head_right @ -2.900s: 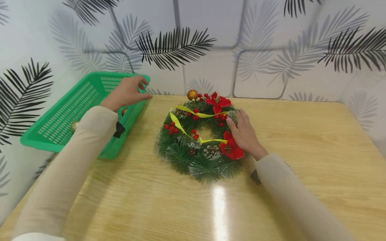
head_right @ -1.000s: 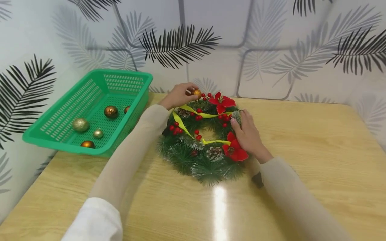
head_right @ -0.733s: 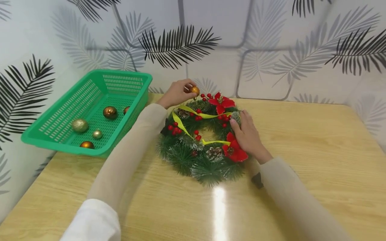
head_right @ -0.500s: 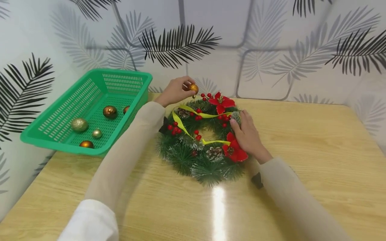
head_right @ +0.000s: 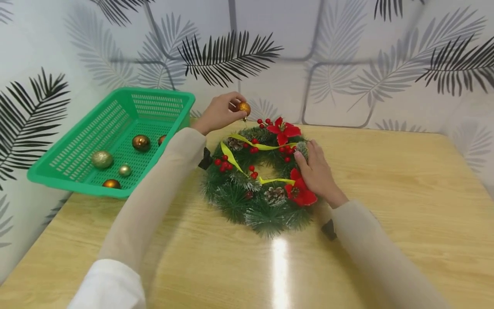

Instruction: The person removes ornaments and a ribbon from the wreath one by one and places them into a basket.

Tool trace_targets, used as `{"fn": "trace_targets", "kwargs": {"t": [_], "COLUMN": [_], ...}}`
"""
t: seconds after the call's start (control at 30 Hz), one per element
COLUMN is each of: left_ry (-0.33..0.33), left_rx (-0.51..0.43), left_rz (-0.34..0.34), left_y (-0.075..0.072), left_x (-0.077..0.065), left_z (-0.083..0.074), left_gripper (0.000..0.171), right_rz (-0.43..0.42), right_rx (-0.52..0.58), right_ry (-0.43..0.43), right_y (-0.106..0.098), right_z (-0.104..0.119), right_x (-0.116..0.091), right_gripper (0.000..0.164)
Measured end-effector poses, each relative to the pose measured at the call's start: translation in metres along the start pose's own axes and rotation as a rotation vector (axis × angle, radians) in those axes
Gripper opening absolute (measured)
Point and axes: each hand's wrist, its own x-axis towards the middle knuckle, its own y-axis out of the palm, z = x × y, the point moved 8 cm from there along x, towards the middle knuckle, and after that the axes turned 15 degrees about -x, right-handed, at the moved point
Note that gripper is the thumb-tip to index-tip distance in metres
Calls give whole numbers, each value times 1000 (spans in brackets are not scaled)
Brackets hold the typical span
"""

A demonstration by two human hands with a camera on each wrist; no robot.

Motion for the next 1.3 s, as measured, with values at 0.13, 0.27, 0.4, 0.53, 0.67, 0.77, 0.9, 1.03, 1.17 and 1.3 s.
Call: {"fn": "trace_targets", "kwargs": {"t": [0.13,0.27,0.4,0.53,0.67,0.77,0.9,1.03,1.17,1.3], "left_ry": [4,-8,-29,-44,-45,-57,-79,-83,-85,-98], "left_rx": [21,32,28,41,54,58,54,58,84,113], "left_rz": [-13,-20,-28,-51,-74,-81,-89,-99,-111,-123], "left_y": [-5,-13,-22,-34,-46,-54,-64,-73,-83,-93], "left_x": [-3,-6,-12,-19,-26,-31,-38,-44,-50,-56], "left_z": [-1,0,0,-2,-5,-6,-8,-11,-13,-13], "left_gripper": [29,29,32,33,33,33,35,35,34,35], "right_rz": [-1,-2,-9,-10,-12,-12,1,2,-1,-1], "right_rx": [-2,-2,-2,-4,-4,-6,-11,-15,-16,-18], "right_ry": [-1,-1,-7,-6,-4,-4,-2,1,1,0], "right_y": [1,2,3,3,2,1,2,1,0,0], "right_z": [-1,0,1,1,2,2,2,1,1,1], "right_x": [0,1,1,1,1,0,-1,-1,-1,0], "right_gripper": [73,73,74,75,74,74,74,74,74,74]}}
